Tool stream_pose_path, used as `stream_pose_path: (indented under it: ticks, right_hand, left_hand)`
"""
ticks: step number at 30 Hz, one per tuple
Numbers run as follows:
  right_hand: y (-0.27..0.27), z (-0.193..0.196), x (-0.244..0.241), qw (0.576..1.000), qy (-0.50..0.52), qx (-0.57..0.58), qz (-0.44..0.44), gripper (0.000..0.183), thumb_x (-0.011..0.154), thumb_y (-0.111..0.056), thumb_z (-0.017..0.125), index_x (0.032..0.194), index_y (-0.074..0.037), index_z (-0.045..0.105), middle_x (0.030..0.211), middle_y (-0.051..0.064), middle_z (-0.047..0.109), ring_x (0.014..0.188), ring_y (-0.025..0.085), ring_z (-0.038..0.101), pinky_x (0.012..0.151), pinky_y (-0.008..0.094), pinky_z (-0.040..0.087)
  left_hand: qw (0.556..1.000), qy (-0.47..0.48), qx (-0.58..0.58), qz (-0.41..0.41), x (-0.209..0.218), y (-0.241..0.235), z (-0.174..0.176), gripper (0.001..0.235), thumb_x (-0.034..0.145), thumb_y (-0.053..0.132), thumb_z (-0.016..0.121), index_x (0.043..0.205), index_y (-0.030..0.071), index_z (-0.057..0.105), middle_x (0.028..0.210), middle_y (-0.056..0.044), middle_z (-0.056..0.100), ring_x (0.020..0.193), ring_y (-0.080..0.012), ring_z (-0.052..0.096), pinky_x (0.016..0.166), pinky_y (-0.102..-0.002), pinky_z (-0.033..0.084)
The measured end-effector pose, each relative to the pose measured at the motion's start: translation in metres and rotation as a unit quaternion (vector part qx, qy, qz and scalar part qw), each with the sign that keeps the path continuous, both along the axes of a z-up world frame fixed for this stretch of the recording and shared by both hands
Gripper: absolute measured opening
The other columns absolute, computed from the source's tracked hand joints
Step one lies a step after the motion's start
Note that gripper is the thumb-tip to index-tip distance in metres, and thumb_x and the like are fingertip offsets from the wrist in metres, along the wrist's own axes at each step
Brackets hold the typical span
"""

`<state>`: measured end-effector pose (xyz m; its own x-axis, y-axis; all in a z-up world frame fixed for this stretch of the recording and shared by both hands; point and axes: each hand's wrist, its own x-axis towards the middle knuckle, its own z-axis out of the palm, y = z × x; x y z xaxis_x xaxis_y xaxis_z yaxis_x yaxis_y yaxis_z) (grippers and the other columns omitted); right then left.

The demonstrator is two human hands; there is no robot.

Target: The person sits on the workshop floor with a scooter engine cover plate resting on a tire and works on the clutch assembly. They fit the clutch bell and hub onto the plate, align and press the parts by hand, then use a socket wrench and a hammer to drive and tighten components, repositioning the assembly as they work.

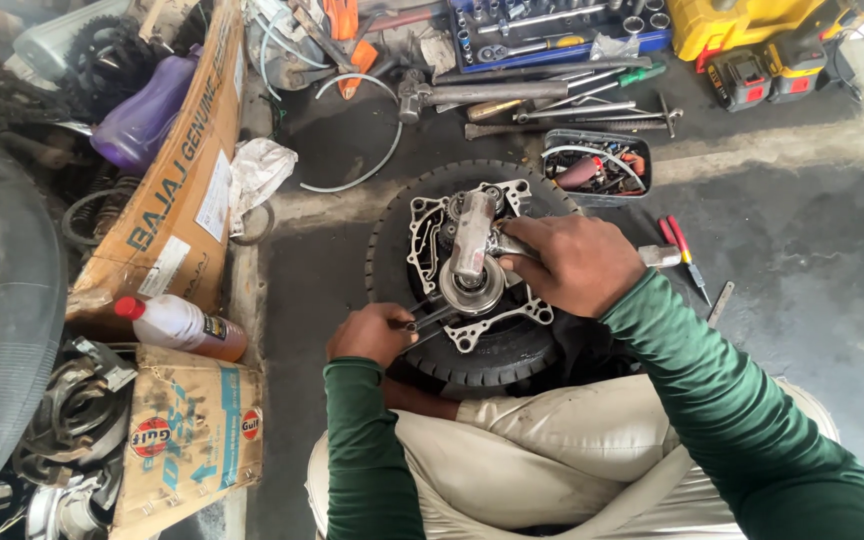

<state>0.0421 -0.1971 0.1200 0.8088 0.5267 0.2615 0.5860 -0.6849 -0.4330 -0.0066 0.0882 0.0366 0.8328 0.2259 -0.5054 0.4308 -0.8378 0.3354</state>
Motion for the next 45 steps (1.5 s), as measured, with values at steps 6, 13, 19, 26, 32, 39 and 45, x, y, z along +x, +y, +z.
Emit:
stream_pose_path:
  ticks: [6,13,19,26,32,39,45]
  right_hand:
    - [0.001,0.000,0.000,1.000,-0.004,0.002,-0.003,0.039,0.090,-0.034,0.071,0.118,-0.007,0.068,0.085,0.017,0.072,0.079,0.040,0.069,0.064,0.052,0.053]
    - [0.000,0.000,0.001,1.000,-0.002,0.009,0.001,0.038,0.091,-0.033,0.071,0.118,-0.007,0.068,0.085,0.018,0.072,0.079,0.041,0.069,0.064,0.052,0.052]
    - [-0.001,-0.003,0.000,1.000,0.018,0.008,-0.006,0.044,0.092,-0.031,0.071,0.126,-0.008,0.056,0.077,0.019,0.070,0.074,0.043,0.069,0.061,0.054,0.051]
    - [0.007,0.006,-0.003,0.997,0.024,0.070,0.009,0.066,0.094,-0.027,0.069,0.151,-0.008,0.040,0.076,0.018,0.069,0.069,0.043,0.068,0.061,0.054,0.052]
    - [0.012,0.013,-0.002,0.999,0.040,0.017,0.019,0.063,0.096,-0.024,0.065,0.155,-0.026,0.045,0.098,0.015,0.074,0.081,0.039,0.071,0.066,0.048,0.055]
    - [0.011,0.007,-0.002,0.998,0.044,0.028,0.041,0.064,0.093,-0.021,0.065,0.153,-0.027,0.047,0.099,0.012,0.075,0.081,0.037,0.071,0.062,0.048,0.055]
    - [0.009,0.007,-0.004,0.999,0.039,0.008,0.033,0.067,0.092,-0.022,0.066,0.155,-0.028,0.045,0.093,0.011,0.074,0.076,0.036,0.070,0.059,0.048,0.055]
  left_hand:
    - [1.000,0.007,0.009,-0.004,0.000,0.004,0.000,0.034,0.076,0.034,0.085,0.109,0.034,0.080,0.111,0.003,0.078,0.109,-0.0261,0.072,0.094,-0.043,0.056]
    - [0.999,0.029,0.014,0.011,0.003,0.003,0.001,0.031,0.078,0.034,0.084,0.108,0.034,0.081,0.109,0.005,0.079,0.108,-0.0238,0.072,0.094,-0.042,0.056]
    - [0.999,-0.008,0.012,-0.029,-0.002,-0.003,-0.001,0.036,0.073,0.040,0.086,0.108,0.031,0.080,0.109,0.006,0.080,0.107,-0.0224,0.074,0.092,-0.041,0.057]
    - [0.900,-0.404,-0.072,-0.149,0.018,-0.073,-0.016,0.053,0.079,0.045,0.082,0.118,0.010,0.071,0.108,-0.015,0.072,0.099,-0.0370,0.068,0.084,-0.050,0.054]
    - [0.876,-0.385,-0.274,-0.099,0.039,-0.084,-0.061,0.025,0.105,0.028,0.063,0.111,0.005,0.072,0.092,-0.016,0.071,0.082,-0.0343,0.068,0.075,-0.045,0.052]
    - [0.838,-0.324,-0.410,-0.158,0.045,-0.069,-0.074,0.021,0.107,0.019,0.058,0.101,0.001,0.066,0.083,-0.009,0.071,0.074,-0.0213,0.069,0.070,-0.037,0.053]
    - [0.827,-0.296,-0.455,-0.149,0.047,-0.067,-0.079,0.017,0.106,0.015,0.059,0.102,0.000,0.064,0.083,-0.007,0.069,0.075,-0.0179,0.066,0.070,-0.036,0.053]
